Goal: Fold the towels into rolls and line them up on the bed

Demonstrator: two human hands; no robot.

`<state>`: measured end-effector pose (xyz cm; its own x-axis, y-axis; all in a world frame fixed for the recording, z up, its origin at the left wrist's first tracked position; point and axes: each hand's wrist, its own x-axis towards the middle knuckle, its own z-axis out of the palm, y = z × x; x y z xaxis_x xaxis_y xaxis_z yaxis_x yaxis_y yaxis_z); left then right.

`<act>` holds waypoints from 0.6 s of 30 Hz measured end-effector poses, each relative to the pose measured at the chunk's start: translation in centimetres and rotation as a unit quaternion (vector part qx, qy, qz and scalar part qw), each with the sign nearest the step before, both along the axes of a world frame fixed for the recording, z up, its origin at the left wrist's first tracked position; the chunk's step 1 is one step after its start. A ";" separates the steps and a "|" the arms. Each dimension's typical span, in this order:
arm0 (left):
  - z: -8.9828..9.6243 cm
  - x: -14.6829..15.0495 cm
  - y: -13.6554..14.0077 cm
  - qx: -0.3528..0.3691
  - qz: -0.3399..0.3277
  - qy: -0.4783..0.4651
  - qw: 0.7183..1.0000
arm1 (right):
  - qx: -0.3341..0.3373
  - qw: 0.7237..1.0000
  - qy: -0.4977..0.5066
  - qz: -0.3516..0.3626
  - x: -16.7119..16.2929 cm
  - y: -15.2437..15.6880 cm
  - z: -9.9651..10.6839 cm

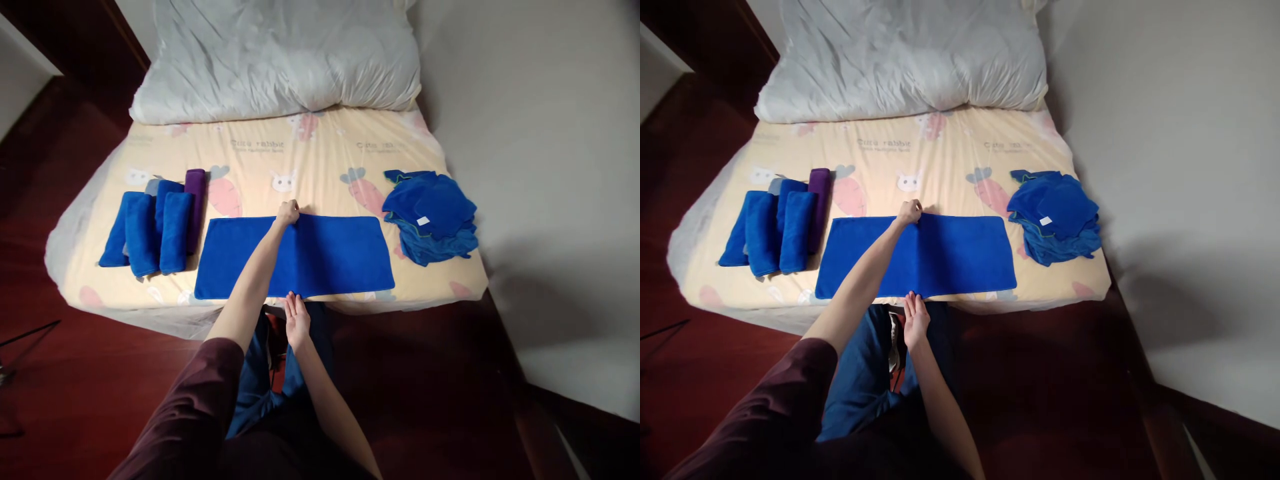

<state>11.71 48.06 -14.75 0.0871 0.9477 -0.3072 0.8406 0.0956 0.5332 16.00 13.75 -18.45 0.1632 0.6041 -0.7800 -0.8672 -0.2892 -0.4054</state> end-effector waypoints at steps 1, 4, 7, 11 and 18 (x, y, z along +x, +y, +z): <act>0.4 -0.1 -0.2 0.003 0.001 -0.004 1.000 | 0.004 1.000 -0.005 0.000 0.0 -0.1 0.1; 1.8 -0.3 -0.8 0.009 0.004 -0.020 1.000 | 0.003 0.999 -0.032 0.001 -0.3 -0.1 0.4; 3.6 -0.8 -1.4 0.019 0.011 -0.039 0.999 | -0.015 0.994 -0.105 0.003 -0.7 -0.2 0.6; 6.1 -1.4 -2.4 0.037 0.024 -0.065 0.997 | 0.002 0.977 -0.211 -0.012 -1.3 -0.4 1.1; 12.5 -3.4 -4.9 0.074 0.060 -0.115 0.989 | 0.054 0.923 -0.379 -0.024 0.7 -0.5 4.7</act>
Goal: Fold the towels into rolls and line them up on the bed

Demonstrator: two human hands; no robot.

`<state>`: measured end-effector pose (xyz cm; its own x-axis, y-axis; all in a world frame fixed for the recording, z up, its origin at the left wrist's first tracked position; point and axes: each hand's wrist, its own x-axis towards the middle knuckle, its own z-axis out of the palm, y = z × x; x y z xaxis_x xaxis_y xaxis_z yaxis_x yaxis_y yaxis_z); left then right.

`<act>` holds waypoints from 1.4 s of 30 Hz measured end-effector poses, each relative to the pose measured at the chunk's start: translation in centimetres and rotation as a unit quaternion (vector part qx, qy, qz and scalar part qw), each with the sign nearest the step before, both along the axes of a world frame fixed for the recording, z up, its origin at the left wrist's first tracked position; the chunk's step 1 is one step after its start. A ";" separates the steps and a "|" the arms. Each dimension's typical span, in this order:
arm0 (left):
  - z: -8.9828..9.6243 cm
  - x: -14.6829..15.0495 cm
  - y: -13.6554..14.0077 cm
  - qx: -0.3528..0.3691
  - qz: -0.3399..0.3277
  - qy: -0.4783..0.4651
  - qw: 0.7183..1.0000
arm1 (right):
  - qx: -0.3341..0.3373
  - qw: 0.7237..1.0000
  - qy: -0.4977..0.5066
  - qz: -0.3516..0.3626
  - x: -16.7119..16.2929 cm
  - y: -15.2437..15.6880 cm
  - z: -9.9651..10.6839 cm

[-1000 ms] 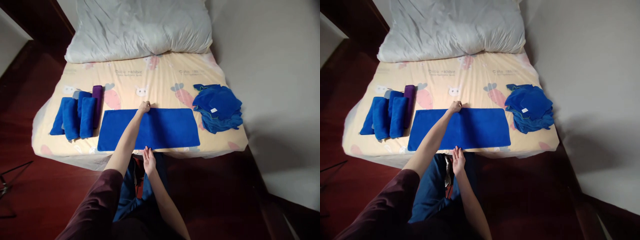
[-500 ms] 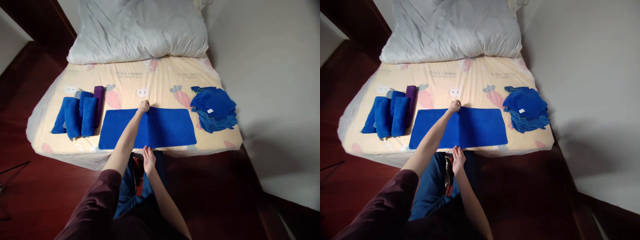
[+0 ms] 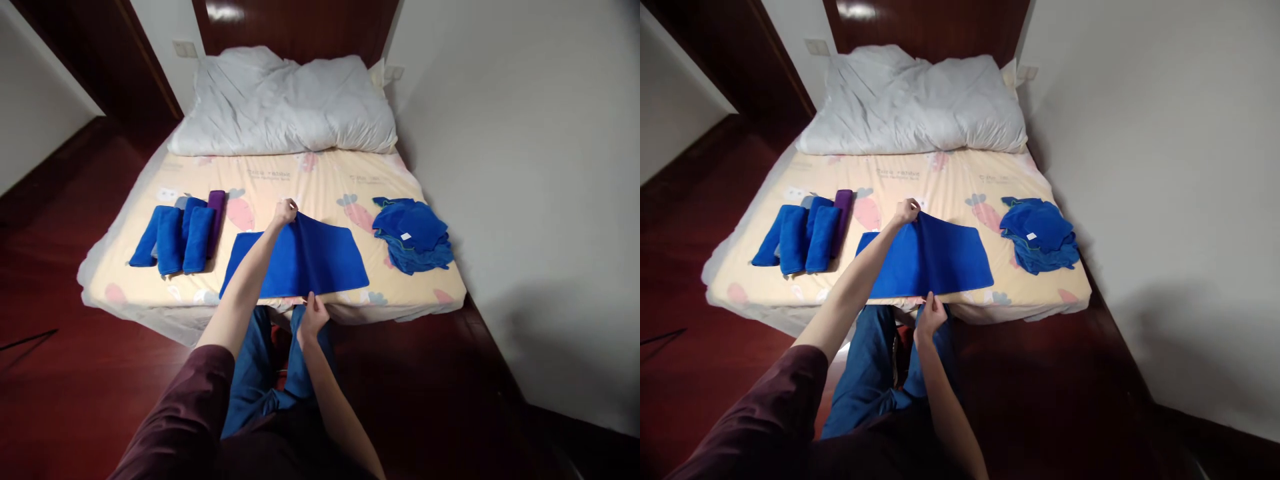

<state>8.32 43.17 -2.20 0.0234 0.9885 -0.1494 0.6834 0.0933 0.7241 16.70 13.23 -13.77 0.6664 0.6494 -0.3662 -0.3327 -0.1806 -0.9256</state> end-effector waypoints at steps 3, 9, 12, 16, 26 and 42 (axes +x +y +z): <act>3.4 -1.7 -1.4 0.028 0.014 -0.025 0.999 | 0.037 0.998 -0.044 -0.039 2.7 0.8 2.5; 8.7 -5.4 -4.5 0.074 0.075 -0.225 0.969 | 0.149 0.975 -0.154 -0.061 8.4 3.5 8.4; 11.0 -7.3 -6.2 0.107 0.088 -0.315 0.939 | 0.213 0.952 -0.219 -0.025 10.9 5.6 11.6; 14.5 -9.9 -8.7 0.133 0.092 -0.375 0.913 | 0.294 0.918 -0.267 0.021 14.1 8.3 16.9; 22.1 -13.5 -15.3 0.271 0.046 -0.319 0.907 | 0.408 0.860 -0.286 0.108 18.1 11.8 29.2; 24.5 -13.1 -21.2 0.258 0.001 -0.218 0.941 | 0.332 0.902 -0.187 0.202 20.7 4.9 32.0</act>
